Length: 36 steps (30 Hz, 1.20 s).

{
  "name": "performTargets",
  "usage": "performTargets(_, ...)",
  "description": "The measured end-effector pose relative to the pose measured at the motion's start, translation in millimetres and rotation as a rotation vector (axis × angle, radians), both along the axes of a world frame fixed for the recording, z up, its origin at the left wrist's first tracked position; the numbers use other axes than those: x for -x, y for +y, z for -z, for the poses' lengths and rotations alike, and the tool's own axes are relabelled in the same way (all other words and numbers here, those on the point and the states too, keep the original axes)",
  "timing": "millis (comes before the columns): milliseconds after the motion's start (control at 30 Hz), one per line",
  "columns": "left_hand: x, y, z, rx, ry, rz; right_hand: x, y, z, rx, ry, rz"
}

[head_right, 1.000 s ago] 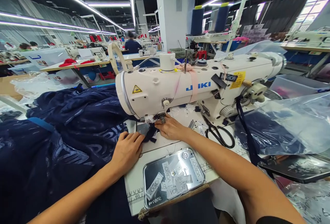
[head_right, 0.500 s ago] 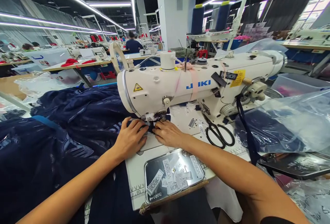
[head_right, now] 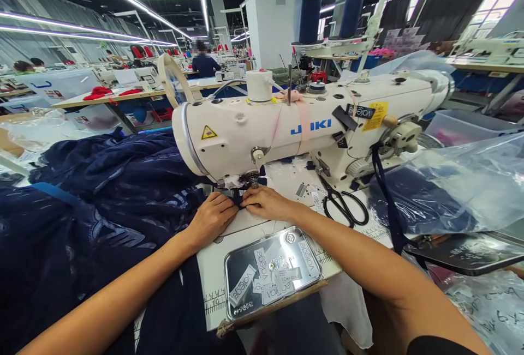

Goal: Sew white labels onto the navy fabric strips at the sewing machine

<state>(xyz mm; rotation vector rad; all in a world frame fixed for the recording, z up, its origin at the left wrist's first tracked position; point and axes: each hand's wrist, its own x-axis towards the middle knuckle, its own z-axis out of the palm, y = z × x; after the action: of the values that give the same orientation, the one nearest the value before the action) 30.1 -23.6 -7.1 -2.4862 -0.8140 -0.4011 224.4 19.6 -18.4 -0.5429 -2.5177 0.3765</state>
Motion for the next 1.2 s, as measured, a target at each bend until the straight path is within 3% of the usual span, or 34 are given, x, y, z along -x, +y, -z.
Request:
performTargets(233,4,-11,-3.0,0.115,-0.108,-0.086,0,-9,-4.3,-0.229,-0.143,-0.002)
performTargets(367,11,-21,-3.0,0.290,-0.124,-0.149,0,-13,-3.8,-0.298,-0.163,0.040)
performTargets(533,13,-24,-6.0,0.391,-0.105,-0.191,2,-14,-3.0,-0.303,-0.143,0.049)
performTargets(1200,17,-12,-7.5,0.450,-0.126,-0.228,9,-17,-1.0,-0.286,-0.205,0.160)
